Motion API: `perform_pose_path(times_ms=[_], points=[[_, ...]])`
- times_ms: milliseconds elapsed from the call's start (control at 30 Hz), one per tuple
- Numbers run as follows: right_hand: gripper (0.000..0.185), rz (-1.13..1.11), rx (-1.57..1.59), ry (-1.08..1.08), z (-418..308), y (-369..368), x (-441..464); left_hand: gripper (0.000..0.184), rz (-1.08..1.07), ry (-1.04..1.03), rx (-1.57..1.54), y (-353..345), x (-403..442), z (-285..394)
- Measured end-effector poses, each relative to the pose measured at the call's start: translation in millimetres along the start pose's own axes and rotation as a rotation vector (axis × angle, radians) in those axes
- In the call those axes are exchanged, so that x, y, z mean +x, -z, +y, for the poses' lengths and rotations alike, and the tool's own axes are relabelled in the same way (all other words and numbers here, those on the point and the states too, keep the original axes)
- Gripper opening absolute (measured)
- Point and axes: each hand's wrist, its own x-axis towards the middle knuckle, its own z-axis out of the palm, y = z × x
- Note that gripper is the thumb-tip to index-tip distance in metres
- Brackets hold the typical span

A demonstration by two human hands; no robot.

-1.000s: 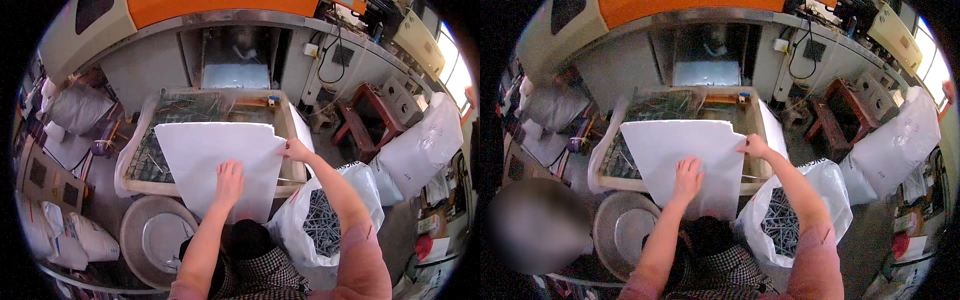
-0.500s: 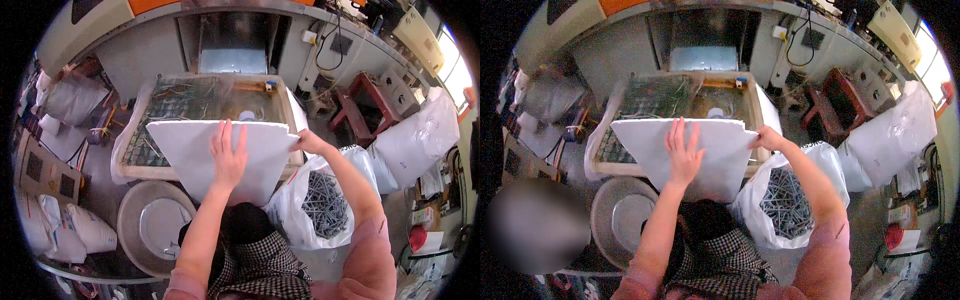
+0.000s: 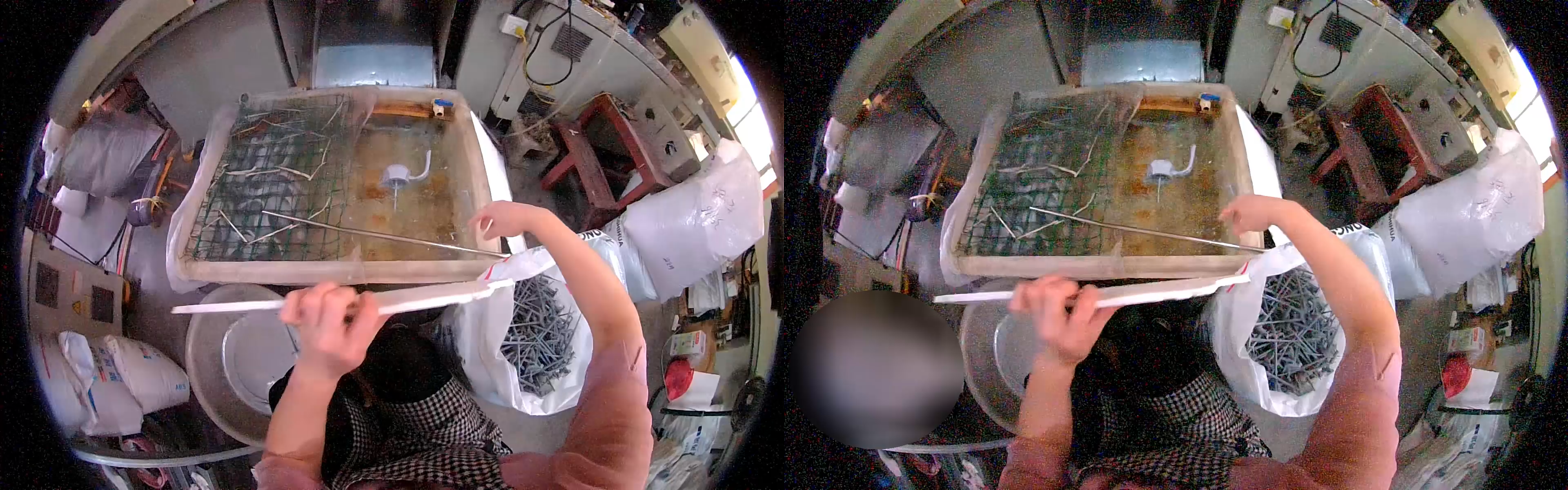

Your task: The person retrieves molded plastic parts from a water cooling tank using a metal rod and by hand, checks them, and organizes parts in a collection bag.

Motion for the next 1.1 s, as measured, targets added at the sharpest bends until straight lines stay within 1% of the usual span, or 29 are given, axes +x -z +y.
perform_pose_path(times_ms=[33,67,100,133,200,233,300,333,367,400,433,500,533,567,600,633,667,700,733,767,833,867,900,967,1000,1033,1067,1100], points=[[0.047,-0.008,0.003,0.004,4.9,-2.4,21.2,0.034,-0.028,0.033,0.018,9.3,2.4,-4.2],[0.05,-0.057,-0.18,-0.046,14.9,-10.9,50.5,0.034,-0.036,0.037,0.02,15.7,3.7,-10.5],[0.052,-0.107,-0.365,-0.095,22.2,-18.6,77.3,0.027,-0.068,0.053,0.055,21.1,4.3,-17.3],[0.052,-0.115,-0.365,-0.086,22.9,-21.4,99.1,0.02,-0.1,0.07,0.092,23.2,4.6,-23.3],[0.058,-0.13,-0.28,-0.04,24.4,-22.1,143.7,0.02,-0.132,0.067,0.105,18.6,5.0,-35.0],[0.058,-0.137,-0.289,-0.028,25.4,-21.8,164.1,0.021,-0.157,0.058,0.115,14.6,4.0,-39.5],[0.067,-0.022,-0.275,-0.179,26.8,-23.2,206.7,0.021,-0.196,0.073,0.139,4.6,-0.3,-47.1],[0.067,-0.029,-0.286,-0.16,28.4,-22.8,228.9,0.02,-0.231,0.069,0.151,-0.1,-2.8,-50.9],[0.071,0.041,-0.28,-0.191,30.9,-22.2,251.5,0.02,-0.238,0.083,0.164,-4.3,-5.5,-55.4],[0.076,0.11,-0.274,-0.22,33.0,-24.4,272.4,0.017,-0.2,0.051,0.207,-6.6,-9.0,-59.0],[0.076,0.104,-0.283,-0.201,37.0,-29.0,293.6,0.015,-0.16,0.017,0.255,-8.5,-12.6,-60.8],[0.08,0.289,-0.207,-0.215,43.6,-36.4,331.0,0.014,-0.198,0.041,0.286,-7.2,-17.5,-58.6],[0.082,0.336,-0.095,-0.211,33.8,-31.2,329.6,0.016,-0.23,0.042,0.296,-7.2,-17.0,-58.1],[0.082,0.327,-0.101,-0.185,38.7,-41.9,346.4,0.017,-0.267,0.045,0.307,-4.7,-17.0,-56.0],[0.083,0.453,-0.146,-0.24,45.6,-53.3,362.2,0.022,-0.36,0.048,0.337,1.7,-19.6,-56.0],[0.083,0.58,-0.184,-0.298,52.6,-64.1,376.1,0.022,-0.376,0.06,0.354,2.8,-18.5,-57.1],[0.083,0.573,-0.179,-0.278,55.1,-70.8,383.9,0.021,-0.381,0.054,0.351,3.3,-17.3,-57.9],[0.082,0.62,-0.181,-0.281,58.4,-77.1,390.6,0.02,-0.385,0.044,0.345,2.1,-17.1,-59.5],[0.081,0.668,-0.182,-0.291,61.4,-81.5,396.2,0.019,-0.217,0.011,0.351,-11.1,-22.8,-66.0],[0.081,0.665,-0.176,-0.285,65.2,-81.0,403.0,0.019,-0.225,0.01,0.356,-12.8,-25.2,-65.2],[0.081,0.558,-0.118,-0.349,71.6,-77.1,413.2,0.018,-0.213,0.069,0.35,-14.4,-25.3,-60.6],[0.076,0.569,-0.105,-0.308,65.5,-75.8,403.1,0.018,-0.209,0.088,0.348,-14.1,-24.3,-59.8],[0.076,0.569,-0.103,-0.308,59.0,-70.8,394.2,0.018,-0.24,0.075,0.35,-12.0,-21.5,-60.7],[0.077,0.591,0.039,-0.281,50.7,-59.1,375.4,0.018,-0.264,0.059,0.347,-7.4,-17.7,-59.9],[0.077,0.598,0.037,-0.287,52.1,-52.5,368.0,0.018,-0.314,0.062,0.332,-5.0,-16.2,-58.7],[0.075,0.605,0.084,-0.225,55.5,-44.6,360.6,0.019,-0.364,0.063,0.317,-1.8,-13.9,-56.8],[0.073,0.613,0.129,-0.163,58.0,-36.4,353.3,0.019,-0.355,0.057,0.313,-1.8,-13.2,-56.4],[0.073,0.625,0.126,-0.17,59.8,-27.3,345.6,0.02,-0.329,0.069,0.301,-4.9,-13.7,-57.1]])
